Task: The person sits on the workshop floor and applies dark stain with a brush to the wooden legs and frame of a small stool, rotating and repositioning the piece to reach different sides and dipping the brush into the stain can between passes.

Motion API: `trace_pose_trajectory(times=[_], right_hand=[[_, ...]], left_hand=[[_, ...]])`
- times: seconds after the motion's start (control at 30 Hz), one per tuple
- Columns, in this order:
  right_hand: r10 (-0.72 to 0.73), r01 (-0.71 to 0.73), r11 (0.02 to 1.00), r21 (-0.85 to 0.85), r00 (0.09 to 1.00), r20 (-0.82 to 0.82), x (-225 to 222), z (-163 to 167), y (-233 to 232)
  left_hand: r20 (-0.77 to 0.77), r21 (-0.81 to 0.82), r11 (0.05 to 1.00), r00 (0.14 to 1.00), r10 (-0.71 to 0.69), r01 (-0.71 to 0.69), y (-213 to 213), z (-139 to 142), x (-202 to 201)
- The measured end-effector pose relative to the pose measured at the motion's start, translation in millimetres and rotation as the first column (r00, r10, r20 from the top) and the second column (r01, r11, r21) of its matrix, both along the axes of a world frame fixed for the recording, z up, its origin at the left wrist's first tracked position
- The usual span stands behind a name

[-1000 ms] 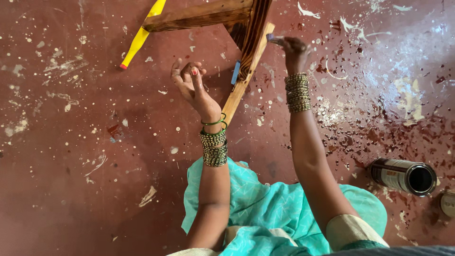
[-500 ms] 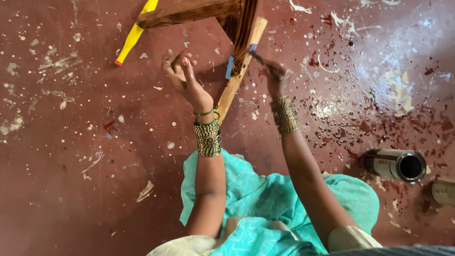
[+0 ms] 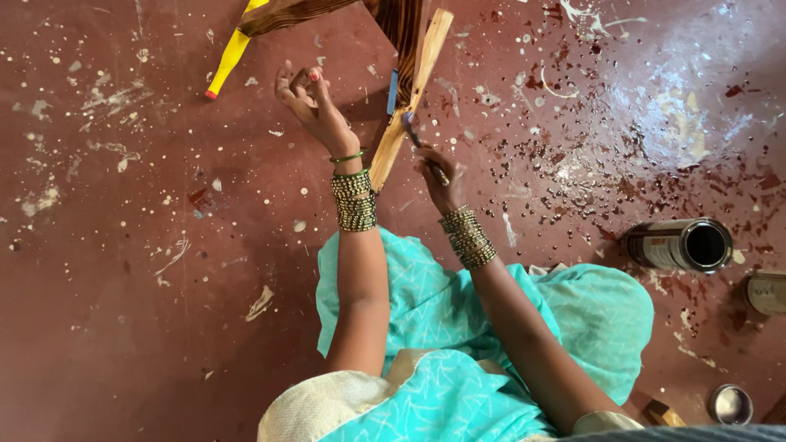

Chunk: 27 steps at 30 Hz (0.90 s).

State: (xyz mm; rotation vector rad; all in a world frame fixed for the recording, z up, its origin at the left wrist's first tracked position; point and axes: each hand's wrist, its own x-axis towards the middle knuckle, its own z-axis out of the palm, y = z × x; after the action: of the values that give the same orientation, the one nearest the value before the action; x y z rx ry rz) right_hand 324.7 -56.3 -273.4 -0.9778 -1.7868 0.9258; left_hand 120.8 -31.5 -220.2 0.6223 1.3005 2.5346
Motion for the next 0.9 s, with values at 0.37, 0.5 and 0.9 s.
trace_pose_trajectory(times=[0.37, 0.5, 0.9], right_hand=[[0.162, -0.184, 0.957, -0.222, 0.980, -0.113, 18.7, 11.5, -46.7], [0.200, -0.246, 0.924, -0.292, 0.964, -0.177, 24.2, 12.3, -66.7], [0.264, -0.333, 0.942, -0.043, 0.816, -0.514, 32.6, 20.2, -80.7]], left_hand=[[0.006, -0.039, 0.999, 1.000, 0.020, -0.019, -28.0, 12.5, 8.0], [0.038, -0.048, 0.999, 0.999, -0.020, 0.022, -36.3, 7.3, 17.6], [0.198, 0.013, 0.996, 0.976, -0.094, 0.093, -101.6, 0.5, 40.8]])
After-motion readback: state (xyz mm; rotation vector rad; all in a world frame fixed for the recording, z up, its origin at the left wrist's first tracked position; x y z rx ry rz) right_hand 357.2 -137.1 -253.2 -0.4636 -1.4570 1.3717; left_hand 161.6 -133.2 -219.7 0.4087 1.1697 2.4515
